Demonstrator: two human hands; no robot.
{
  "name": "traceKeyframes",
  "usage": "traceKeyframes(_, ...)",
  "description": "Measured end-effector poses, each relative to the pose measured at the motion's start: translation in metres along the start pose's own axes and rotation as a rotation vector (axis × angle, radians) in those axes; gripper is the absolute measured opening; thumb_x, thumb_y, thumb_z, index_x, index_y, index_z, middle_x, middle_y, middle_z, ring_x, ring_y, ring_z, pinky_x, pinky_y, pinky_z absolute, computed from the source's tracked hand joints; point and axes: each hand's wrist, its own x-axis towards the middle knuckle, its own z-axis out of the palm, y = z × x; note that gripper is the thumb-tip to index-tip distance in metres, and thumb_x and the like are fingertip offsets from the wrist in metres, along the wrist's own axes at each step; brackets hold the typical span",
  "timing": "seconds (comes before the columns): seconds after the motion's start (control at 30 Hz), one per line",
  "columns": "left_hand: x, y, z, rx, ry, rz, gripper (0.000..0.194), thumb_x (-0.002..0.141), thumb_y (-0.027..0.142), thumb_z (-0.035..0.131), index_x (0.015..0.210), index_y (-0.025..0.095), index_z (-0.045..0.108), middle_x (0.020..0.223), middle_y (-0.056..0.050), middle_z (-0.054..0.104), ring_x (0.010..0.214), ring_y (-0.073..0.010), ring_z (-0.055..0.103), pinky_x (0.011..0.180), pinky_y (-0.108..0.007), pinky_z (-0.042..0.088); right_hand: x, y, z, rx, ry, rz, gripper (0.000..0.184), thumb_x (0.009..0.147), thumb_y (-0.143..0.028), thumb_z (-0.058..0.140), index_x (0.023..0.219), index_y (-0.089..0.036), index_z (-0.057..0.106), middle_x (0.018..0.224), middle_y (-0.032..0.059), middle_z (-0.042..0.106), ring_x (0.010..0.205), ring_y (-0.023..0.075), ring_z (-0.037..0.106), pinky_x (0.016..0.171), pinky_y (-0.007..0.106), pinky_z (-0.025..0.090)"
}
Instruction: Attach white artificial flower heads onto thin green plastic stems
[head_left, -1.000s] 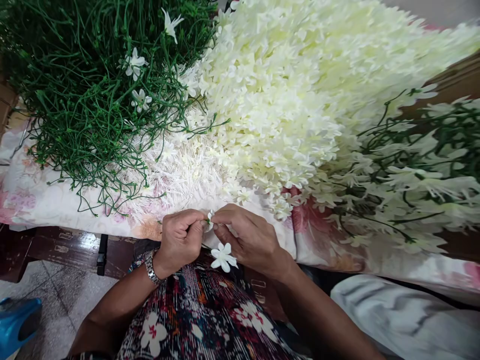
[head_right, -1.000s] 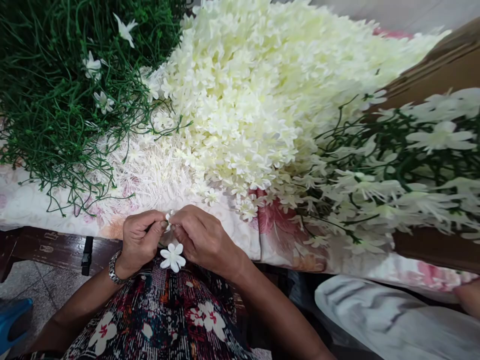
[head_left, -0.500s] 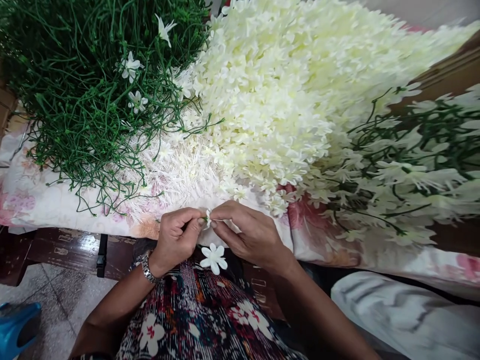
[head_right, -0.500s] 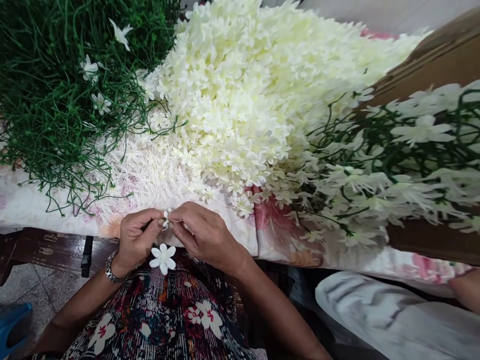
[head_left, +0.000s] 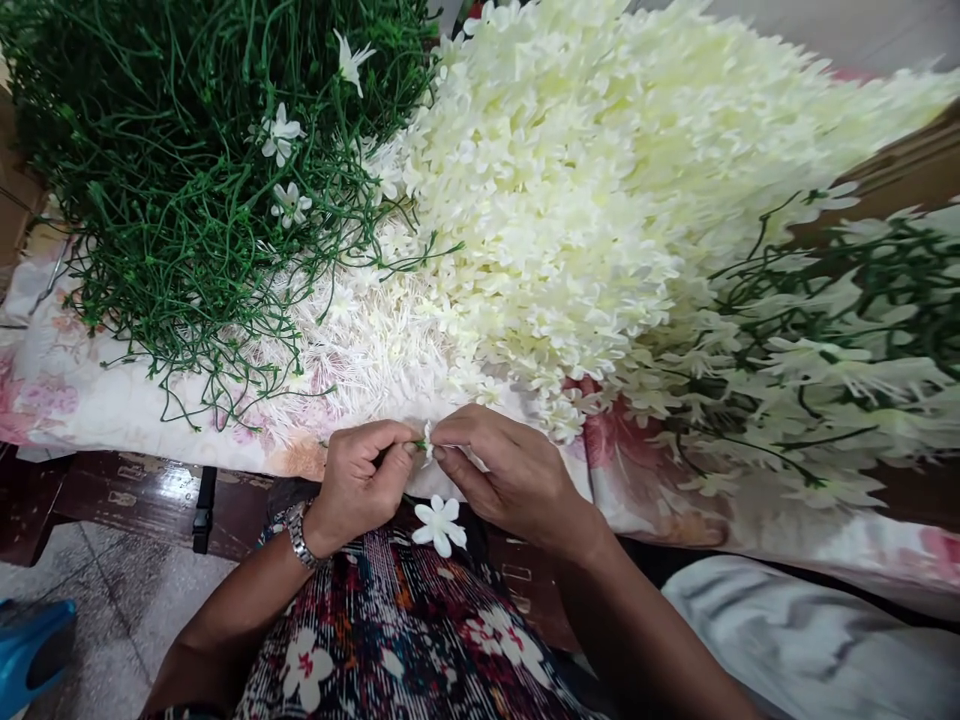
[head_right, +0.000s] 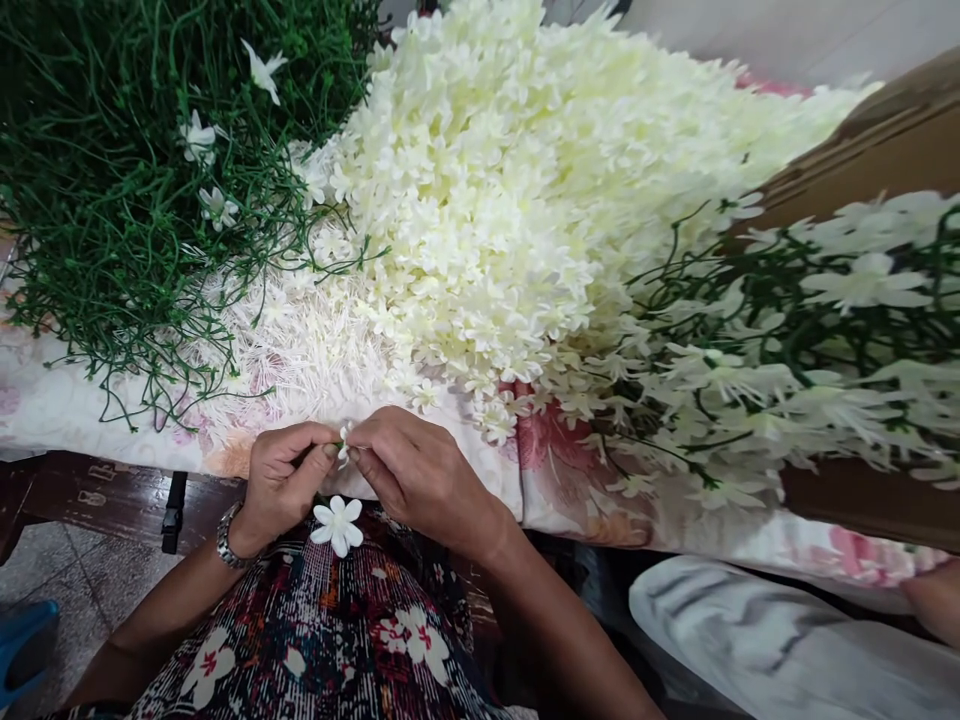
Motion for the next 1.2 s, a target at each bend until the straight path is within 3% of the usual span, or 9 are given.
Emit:
traceKeyframes(0.27, -0.0026, -0.0027, 0.0011, 0.033, 0.041, 0.020, 0.015, 0.076, 0.013, 0.045, 0.065, 0.013, 0.055, 0.052, 0.002, 0.050, 0.047, -0.0064, 0.044, 0.046, -0.018, 0.036, 0.0033, 0.0001, 0.0018, -0.026, 0.033, -0.017, 0.014, 0.075, -0.007, 0.049, 0.085, -0.016, 0.048, 0.071, 0.0032, 0.057, 0.068, 0.0106, 0.051, 0.059, 0.023, 0.045)
traceKeyframes(0.77, -0.0008, -0.0050, 0.0035, 0.052, 0.068, 0.088, 0.015, 0.076, 0.011, 0.045, 0.065, 0.012, 0.056, 0.052, 0.002, 0.047, 0.046, -0.0060, 0.041, 0.045, -0.019, 0.034, 0.0002, 0.0034, 0.0018, -0.077, -0.017, -0.080, 0.016, 0.073, -0.004, 0.048, 0.086, -0.014, 0.049, 0.073, 0.0048, 0.055, 0.069, 0.0109, 0.050, 0.060, 0.024, 0.046)
traceKeyframes(1.2, -0.0014, -0.0089, 0.0045, 0.119, 0.017, 0.148, 0.019, 0.074, 0.009, 0.042, 0.060, 0.013, 0.054, 0.049, 0.002, 0.046, 0.045, -0.0067, 0.041, 0.044, -0.020, 0.035, -0.0031, 0.0018, -0.0004, -0.102, -0.061, -0.109, 0.017, 0.073, -0.003, 0.047, 0.086, -0.014, 0.048, 0.071, 0.0050, 0.056, 0.068, 0.0120, 0.050, 0.060, 0.024, 0.046)
